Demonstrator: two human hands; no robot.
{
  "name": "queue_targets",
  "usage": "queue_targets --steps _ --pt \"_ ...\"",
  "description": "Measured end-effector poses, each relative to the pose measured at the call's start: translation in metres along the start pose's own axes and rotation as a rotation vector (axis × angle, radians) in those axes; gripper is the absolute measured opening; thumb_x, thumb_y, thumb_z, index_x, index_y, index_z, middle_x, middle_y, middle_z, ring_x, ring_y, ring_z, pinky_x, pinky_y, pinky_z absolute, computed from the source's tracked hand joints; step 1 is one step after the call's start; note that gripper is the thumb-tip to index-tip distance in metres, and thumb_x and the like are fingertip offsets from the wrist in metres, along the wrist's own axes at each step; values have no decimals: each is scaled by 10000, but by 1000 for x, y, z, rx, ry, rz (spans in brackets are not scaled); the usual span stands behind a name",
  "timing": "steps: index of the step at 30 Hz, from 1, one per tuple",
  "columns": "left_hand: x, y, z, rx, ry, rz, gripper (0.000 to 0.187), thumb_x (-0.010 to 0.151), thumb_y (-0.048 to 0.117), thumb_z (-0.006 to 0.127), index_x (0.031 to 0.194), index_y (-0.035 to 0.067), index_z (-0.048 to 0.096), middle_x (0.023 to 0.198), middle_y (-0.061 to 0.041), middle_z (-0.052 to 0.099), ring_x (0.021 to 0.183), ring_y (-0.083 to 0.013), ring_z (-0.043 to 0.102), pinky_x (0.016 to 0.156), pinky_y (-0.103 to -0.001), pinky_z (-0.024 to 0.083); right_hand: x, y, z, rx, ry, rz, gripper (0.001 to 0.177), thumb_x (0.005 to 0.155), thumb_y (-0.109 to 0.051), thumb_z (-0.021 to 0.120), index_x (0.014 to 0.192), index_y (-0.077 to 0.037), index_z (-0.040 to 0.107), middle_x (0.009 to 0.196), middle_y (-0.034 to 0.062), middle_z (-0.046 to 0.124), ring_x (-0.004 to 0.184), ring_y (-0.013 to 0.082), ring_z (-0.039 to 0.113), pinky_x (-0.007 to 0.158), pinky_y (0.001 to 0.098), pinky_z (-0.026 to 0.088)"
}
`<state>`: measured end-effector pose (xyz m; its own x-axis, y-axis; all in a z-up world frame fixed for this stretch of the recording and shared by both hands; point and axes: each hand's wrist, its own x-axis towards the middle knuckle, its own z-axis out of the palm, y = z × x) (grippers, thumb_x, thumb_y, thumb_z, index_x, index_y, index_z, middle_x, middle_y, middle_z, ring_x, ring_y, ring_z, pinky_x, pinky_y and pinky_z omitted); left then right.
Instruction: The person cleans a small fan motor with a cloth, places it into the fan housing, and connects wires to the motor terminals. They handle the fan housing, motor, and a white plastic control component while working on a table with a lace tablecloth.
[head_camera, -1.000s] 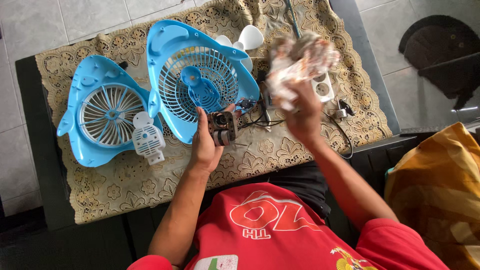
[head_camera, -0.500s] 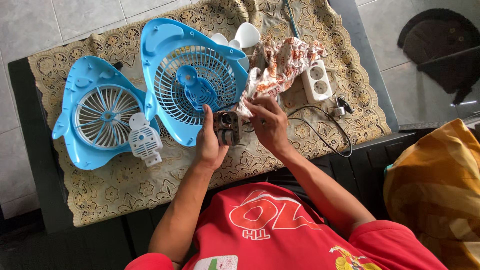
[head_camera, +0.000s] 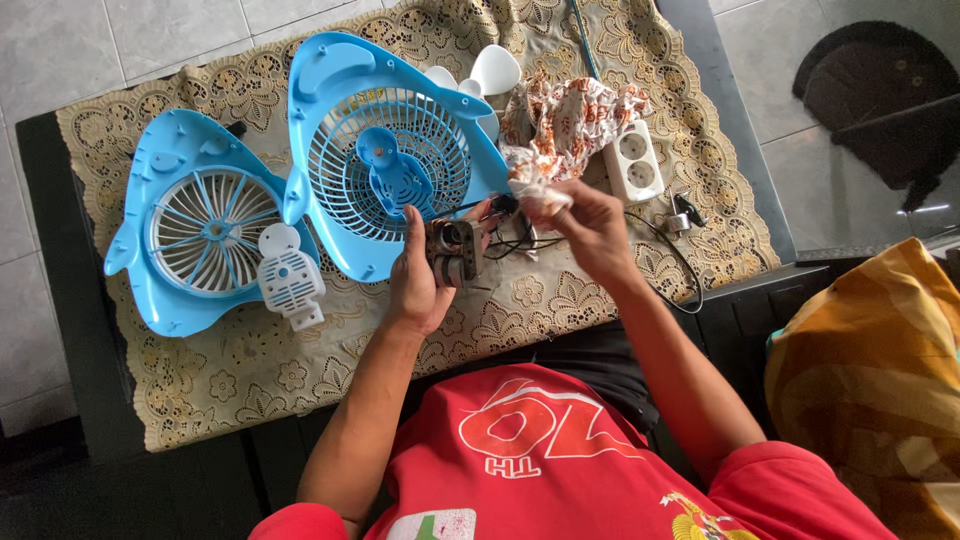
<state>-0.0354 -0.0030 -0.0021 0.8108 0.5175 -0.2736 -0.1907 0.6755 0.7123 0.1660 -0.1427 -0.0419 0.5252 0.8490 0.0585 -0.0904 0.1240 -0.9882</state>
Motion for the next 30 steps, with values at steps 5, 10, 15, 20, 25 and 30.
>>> queue_targets --steps 5,10,15,20,25,30 --pt "-4 9 -1 138 -152 11 869 1054 617 177 1474 -66 512 1478 -121 602 1337 -153 601 1160 -290 450 14 -21 4 -56 142 63 232 991 -189 656 1182 -55 663 1070 34 731 925 100 703 844 280 614" --pt "-3 8 -9 262 -192 2 862 1105 617 186 1500 -57 552 1273 -115 679 1072 -123 649 953 -267 533 21 -25 20 -670 -178 -223 426 897 -161 808 1268 18 699 1056 113 599 914 201 572 744 358 509" --pt "0 7 -10 279 -200 -13 842 1120 609 202 1513 -47 555 1248 -117 697 987 -100 663 865 -241 575 28 -13 19 -591 -100 -23 292 797 -183 882 1024 -37 770 934 41 646 824 161 592 723 345 537" --pt "-1 10 -4 297 -143 4 833 1064 592 172 1474 -39 530 1413 -93 646 1146 -119 654 968 -268 554 29 3 -4 -455 7 205 220 853 -129 773 1049 -36 743 958 44 707 813 136 708 730 316 658" --pt "-11 11 -11 290 -118 80 822 1088 577 205 1461 -74 540 1441 -133 626 1270 -169 618 1102 -312 484 61 -1 -61 -236 120 145 220 1014 -161 649 1146 10 687 1045 112 738 882 167 741 842 383 661" --pt "-21 15 -25 266 -81 107 835 1072 590 185 1453 -63 539 1460 -140 614 1293 -192 605 1118 -327 471 119 -29 -107 -92 521 -13 377 1087 -249 743 1166 65 550 1084 145 632 959 263 767 896 463 653"
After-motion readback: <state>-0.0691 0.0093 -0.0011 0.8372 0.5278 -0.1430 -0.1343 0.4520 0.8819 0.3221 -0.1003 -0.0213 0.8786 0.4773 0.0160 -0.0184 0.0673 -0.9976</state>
